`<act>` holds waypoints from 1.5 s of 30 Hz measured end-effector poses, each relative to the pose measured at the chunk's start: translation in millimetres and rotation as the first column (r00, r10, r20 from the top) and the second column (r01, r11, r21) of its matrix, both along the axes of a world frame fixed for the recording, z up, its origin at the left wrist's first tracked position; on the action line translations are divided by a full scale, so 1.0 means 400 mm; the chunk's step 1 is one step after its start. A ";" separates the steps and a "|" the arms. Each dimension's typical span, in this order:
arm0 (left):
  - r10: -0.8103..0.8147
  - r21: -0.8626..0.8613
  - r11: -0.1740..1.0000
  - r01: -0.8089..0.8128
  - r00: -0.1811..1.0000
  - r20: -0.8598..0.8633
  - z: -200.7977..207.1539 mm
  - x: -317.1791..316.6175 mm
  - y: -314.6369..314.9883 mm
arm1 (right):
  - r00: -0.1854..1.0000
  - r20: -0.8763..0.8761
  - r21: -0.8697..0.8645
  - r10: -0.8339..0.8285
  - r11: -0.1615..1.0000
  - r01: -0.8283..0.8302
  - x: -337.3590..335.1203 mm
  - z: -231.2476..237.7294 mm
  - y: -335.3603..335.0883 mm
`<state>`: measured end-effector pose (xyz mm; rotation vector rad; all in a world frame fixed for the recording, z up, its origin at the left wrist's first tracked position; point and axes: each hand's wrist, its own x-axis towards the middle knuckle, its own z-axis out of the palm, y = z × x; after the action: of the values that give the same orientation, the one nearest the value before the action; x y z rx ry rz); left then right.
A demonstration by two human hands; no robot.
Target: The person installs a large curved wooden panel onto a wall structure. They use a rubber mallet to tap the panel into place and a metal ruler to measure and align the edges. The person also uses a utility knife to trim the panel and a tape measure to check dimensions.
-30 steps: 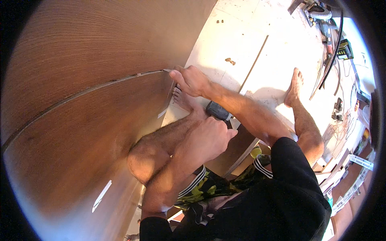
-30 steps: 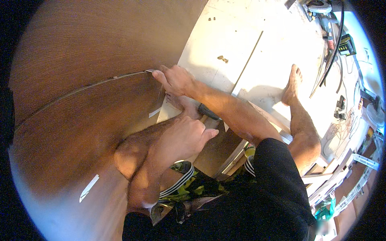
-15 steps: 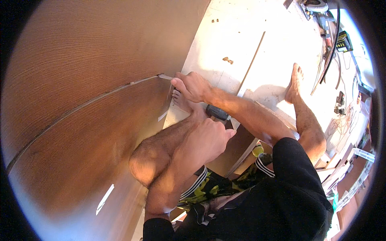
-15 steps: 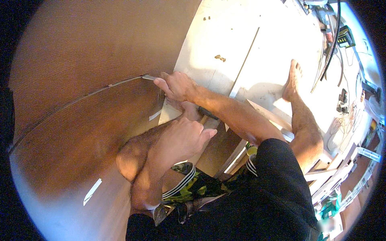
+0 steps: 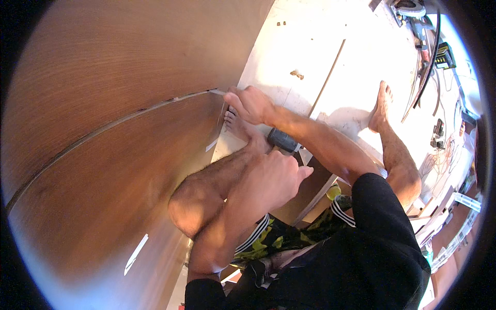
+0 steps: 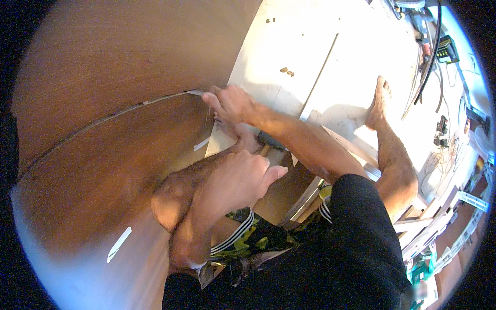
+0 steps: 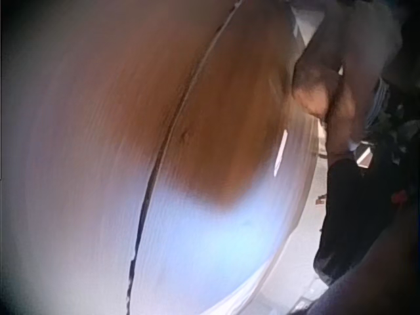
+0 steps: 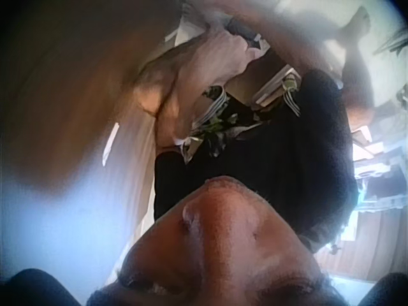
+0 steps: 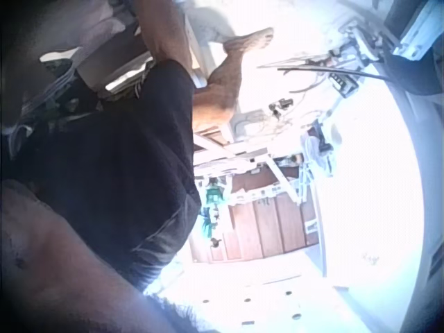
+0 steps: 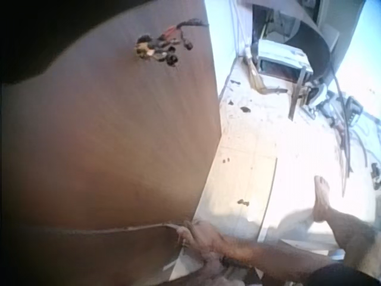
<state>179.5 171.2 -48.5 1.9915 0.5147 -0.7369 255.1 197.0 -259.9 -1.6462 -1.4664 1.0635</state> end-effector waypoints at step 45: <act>-0.033 -0.006 0.999 0.033 0.997 -0.066 -0.031 0.006 -0.037 | 1.000 0.022 -0.019 0.005 1.000 -0.005 0.016 -0.134 0.016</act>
<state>181.9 156.5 -60.7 1.9805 0.5199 -0.8261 261.5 203.5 -313.5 -1.6736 -1.4794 1.0684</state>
